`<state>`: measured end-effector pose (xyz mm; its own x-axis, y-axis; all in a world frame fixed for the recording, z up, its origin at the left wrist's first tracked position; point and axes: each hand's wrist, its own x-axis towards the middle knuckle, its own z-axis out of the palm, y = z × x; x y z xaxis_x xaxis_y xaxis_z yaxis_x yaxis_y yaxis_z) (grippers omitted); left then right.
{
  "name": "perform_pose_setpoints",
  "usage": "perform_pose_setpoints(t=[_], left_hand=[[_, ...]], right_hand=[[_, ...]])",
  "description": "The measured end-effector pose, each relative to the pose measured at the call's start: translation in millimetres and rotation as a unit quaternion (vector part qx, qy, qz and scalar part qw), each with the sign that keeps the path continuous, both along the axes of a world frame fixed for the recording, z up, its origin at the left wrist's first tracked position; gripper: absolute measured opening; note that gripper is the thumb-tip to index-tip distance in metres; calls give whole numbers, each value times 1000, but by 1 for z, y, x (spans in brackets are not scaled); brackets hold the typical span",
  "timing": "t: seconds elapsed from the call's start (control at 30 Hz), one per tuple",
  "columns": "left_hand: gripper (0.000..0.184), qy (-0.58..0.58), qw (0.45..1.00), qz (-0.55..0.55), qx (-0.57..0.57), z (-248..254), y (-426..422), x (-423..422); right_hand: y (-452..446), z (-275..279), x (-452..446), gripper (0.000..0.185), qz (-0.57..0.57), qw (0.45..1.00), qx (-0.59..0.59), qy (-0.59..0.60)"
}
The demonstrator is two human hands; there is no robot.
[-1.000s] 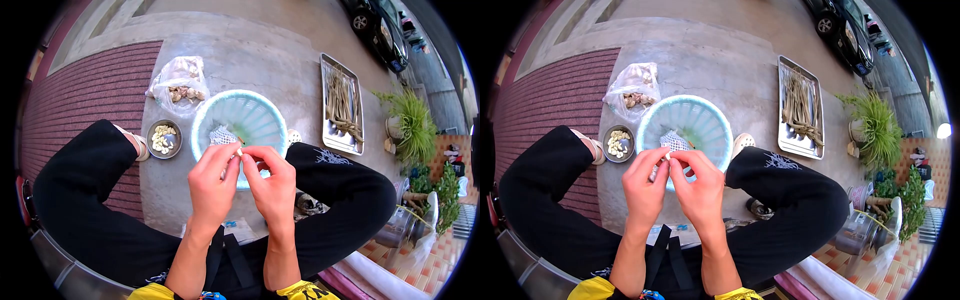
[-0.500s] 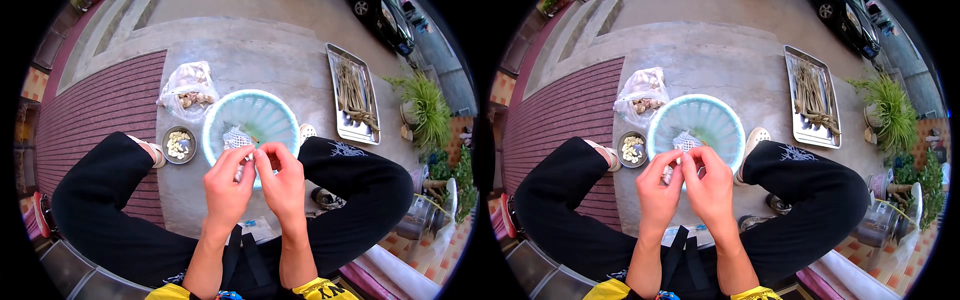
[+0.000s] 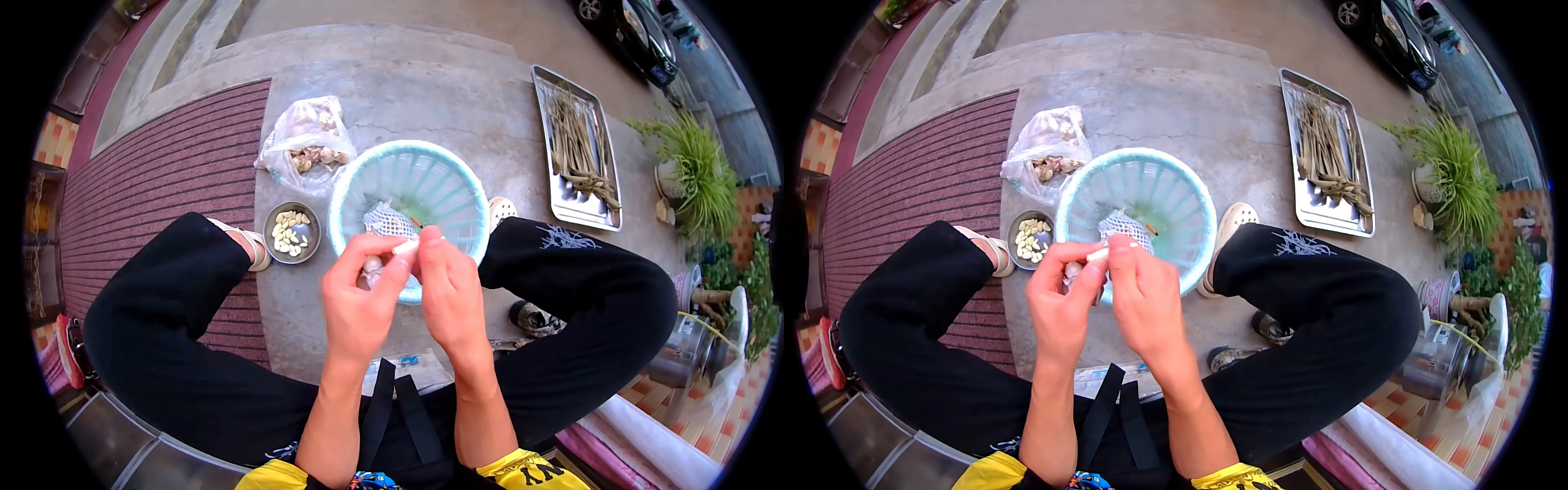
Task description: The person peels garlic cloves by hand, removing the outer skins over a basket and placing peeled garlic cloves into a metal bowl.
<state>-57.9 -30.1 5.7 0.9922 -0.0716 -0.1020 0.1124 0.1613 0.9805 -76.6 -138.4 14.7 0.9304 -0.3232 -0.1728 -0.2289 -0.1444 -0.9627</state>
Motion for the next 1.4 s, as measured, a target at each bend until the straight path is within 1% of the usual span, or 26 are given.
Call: perform_pose_setpoints(t=[0.03, 0.07, 0.13, 0.2, 0.27, 0.3, 0.33, 0.47, 0.6, 0.67, 0.7, 0.77, 0.8, 0.83, 0.87, 0.9, 0.97, 1.03, 1.1, 1.17, 1.2, 1.23, 1.27, 1.3, 1.37, 1.4], left_hand=[[12, -48, 998, -28, 17, 1, 1, -1], [12, -47, 998, -29, 17, 1, 1, 0], [13, -117, 992, -51, 20, 0, 2, 2], [12, -106, 993, -57, 13, 3, 2, -1], [12, -96, 993, -63, 5, 3, 2, -3], [12, -104, 993, -58, -24, 0, 1, -4], [12, -112, 991, -53, -53, -1, 1, -5], [13, -117, 991, -54, -45, -4, -2, -7], [13, -134, 990, -46, -23, -5, -3, -6], [13, -128, 990, -45, -22, -6, -4, -7], [13, -115, 992, -38, -35, -6, -5, -7], [13, -101, 993, -29, -48, -8, -6, -7], [12, -102, 994, -21, -11, -10, -6, -7], [12, -104, 994, -12, 27, -11, -6, -7], [12, -105, 994, -11, 26, -11, -6, -6], [11, -129, 990, -23, 46, -11, -6, -5], [11, -153, 985, -34, 67, -11, -5, -5], [12, -79, 996, -22, -32, -9, -5, -7], [13, -61, 996, -19, -59, -12, -3, -10], [13, -43, 995, -16, -85, -14, -2, -10], [13, -78, 994, -17, -69, -15, -3, -9], [13, -112, 992, -17, -53, -15, -3, -9], [13, -112, 992, -18, -53, -14, -3, -8], [13, -125, 991, -17, -45, -13, -3, -8], [12, -137, 990, -16, -37, -12, -3, -8], [13, -138, 990, -14, -30, -12, -2, -8]], right_hand=[[2, 2, 0, 43, 15, 1000, 2, -15], [1, 5, -1, 42, 23, 1000, -20, -1], [1, 7, -2, 42, 17, 1000, -15, -13], [1, 10, -3, 43, 10, 1000, -9, -24], [2, 13, -3, 42, 4, 997, 66, -34], [2, 12, -3, 42, 0, 997, 68, -34], [2, 11, -3, 41, -5, 994, 108, -26], [0, 11, -2, 40, -20, 978, 210, 3], [-2, 8, -1, 41, -26, 970, 242, 21], [-4, 6, 0, 43, -27, 934, 351, 53], [-4, 6, 0, 43, -27, 934, 352, 54], [-2, 5, 0, 46, -47, 964, 261, 28], [-3, 5, 0, 46, -46, 964, 261, 28], [-4, 4, 0, 47, -33, 974, 222, 23], [-5, 3, 0, 49, -21, 983, 183, 18], [-3, 2, 0, 49, -20, 983, 182, 17], [1, 0, 1, 48, -34, 996, 71, -34], [2, -2, 0, 47, -26, 996, 68, -43], [3, 0, -1, 46, -19, 996, 66, -52], [5, 5, 0, 44, -24, 971, 238, -20], [5, 5, 0, 44, -25, 971, 237, -21], [5, 4, 0, 43, -35, 954, 297, -3], [4, 3, 0, 43, -45, 934, 355, 15], [4, 2, 0, 43, -46, 934, 355, 15], [2, -1, 1, 44, -35, 906, 420, 31], [1, -1, 1, 44, -36, 906, 421, 31]])
